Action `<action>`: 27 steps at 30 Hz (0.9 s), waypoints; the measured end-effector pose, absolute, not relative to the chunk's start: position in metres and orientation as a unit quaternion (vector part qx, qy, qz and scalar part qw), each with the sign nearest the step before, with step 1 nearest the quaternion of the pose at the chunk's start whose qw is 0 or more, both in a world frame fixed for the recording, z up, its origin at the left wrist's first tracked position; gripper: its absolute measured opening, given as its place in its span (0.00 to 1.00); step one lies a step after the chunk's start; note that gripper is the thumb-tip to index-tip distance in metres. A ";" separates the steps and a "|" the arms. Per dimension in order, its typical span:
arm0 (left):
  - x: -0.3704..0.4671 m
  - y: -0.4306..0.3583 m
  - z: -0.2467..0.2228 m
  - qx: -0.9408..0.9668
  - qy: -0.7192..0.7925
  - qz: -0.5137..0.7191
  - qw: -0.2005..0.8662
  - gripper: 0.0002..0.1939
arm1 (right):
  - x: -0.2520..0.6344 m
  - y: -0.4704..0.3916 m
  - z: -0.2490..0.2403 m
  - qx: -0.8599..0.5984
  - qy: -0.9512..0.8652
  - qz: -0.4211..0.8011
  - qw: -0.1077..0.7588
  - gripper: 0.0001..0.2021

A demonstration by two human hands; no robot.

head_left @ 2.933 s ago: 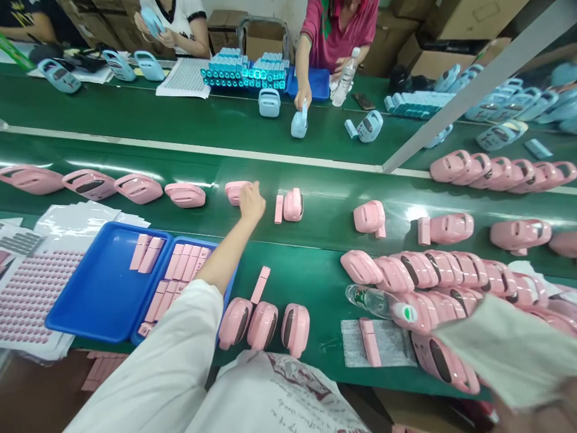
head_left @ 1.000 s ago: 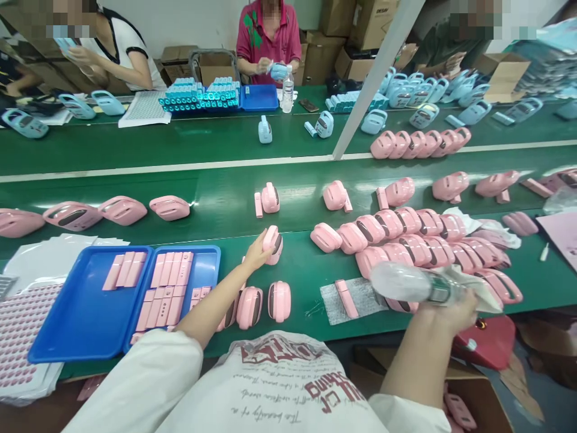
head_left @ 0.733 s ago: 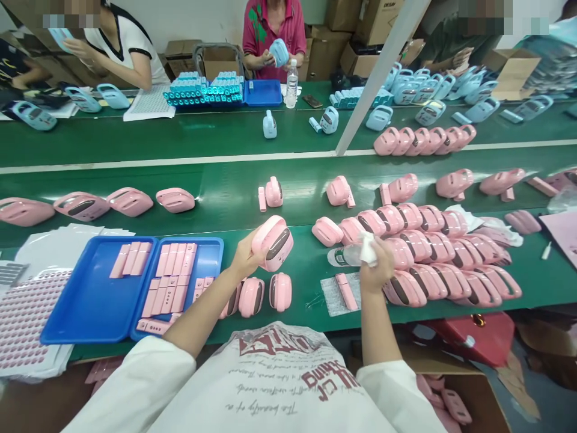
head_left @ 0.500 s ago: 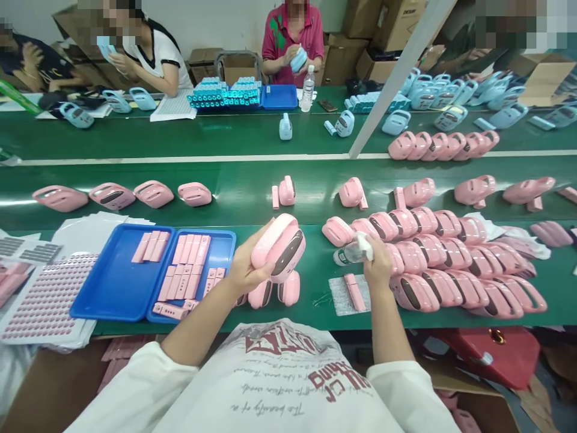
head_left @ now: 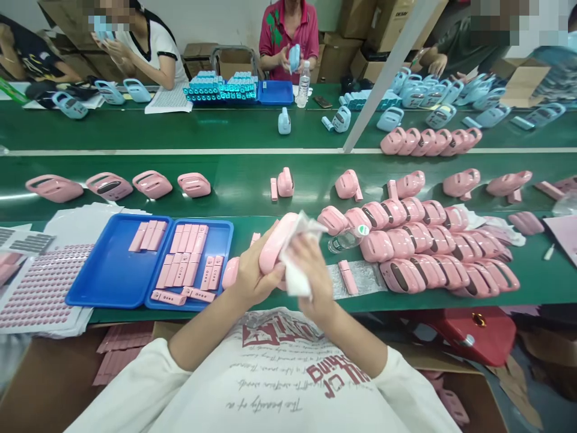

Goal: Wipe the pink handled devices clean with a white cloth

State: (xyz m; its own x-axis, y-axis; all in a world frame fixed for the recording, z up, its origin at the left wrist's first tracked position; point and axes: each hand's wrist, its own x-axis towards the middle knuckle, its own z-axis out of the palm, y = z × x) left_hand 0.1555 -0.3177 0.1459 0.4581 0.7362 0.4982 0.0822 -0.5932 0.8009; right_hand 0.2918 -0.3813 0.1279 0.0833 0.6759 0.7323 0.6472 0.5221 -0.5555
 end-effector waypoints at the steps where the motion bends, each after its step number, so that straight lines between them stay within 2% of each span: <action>1: 0.155 -0.319 0.146 0.766 0.282 0.443 0.371 0.22 | 0.290 -0.382 0.126 -0.453 -0.707 -0.007 0.543 0.22; 4: 0.156 -0.322 0.146 0.721 0.325 0.444 0.422 0.18 | 0.297 -0.380 0.123 -0.458 -0.699 0.016 0.549 0.23; 7: 0.158 -0.323 0.147 0.625 0.398 0.452 0.497 0.21 | 0.301 -0.380 0.130 -0.494 -0.681 0.044 0.540 0.22; 9: 0.159 -0.323 0.147 0.594 0.432 0.449 0.510 0.22 | 0.300 -0.383 0.133 -0.460 -0.726 0.015 0.511 0.23; 12: 0.162 -0.323 0.149 0.571 0.428 0.433 0.551 0.23 | 0.299 -0.386 0.128 -0.450 -0.734 0.022 0.509 0.23; 14: 0.165 -0.322 0.150 0.534 0.395 0.433 0.609 0.25 | 0.301 -0.385 0.119 -0.522 -0.630 0.139 0.557 0.23; 16: 0.168 -0.322 0.153 0.487 0.368 0.435 0.662 0.26 | 0.301 -0.383 0.112 -0.567 -0.452 0.308 0.616 0.26; 19: 0.171 -0.320 0.156 0.425 0.375 0.427 0.704 0.25 | 0.294 -0.381 0.109 -0.503 -0.233 0.493 0.670 0.32; 21: 0.171 -0.318 0.156 0.416 0.364 0.415 0.723 0.25 | 0.291 -0.379 0.111 -0.469 -0.152 0.560 0.666 0.32; 24: 0.171 -0.314 0.149 0.481 0.327 0.410 0.703 0.22 | 0.292 -0.375 0.112 -0.470 -0.096 0.624 0.617 0.32; 27: 0.172 -0.315 0.140 0.500 0.338 0.424 0.675 0.18 | 0.295 -0.372 0.106 -0.506 -0.096 0.614 0.598 0.31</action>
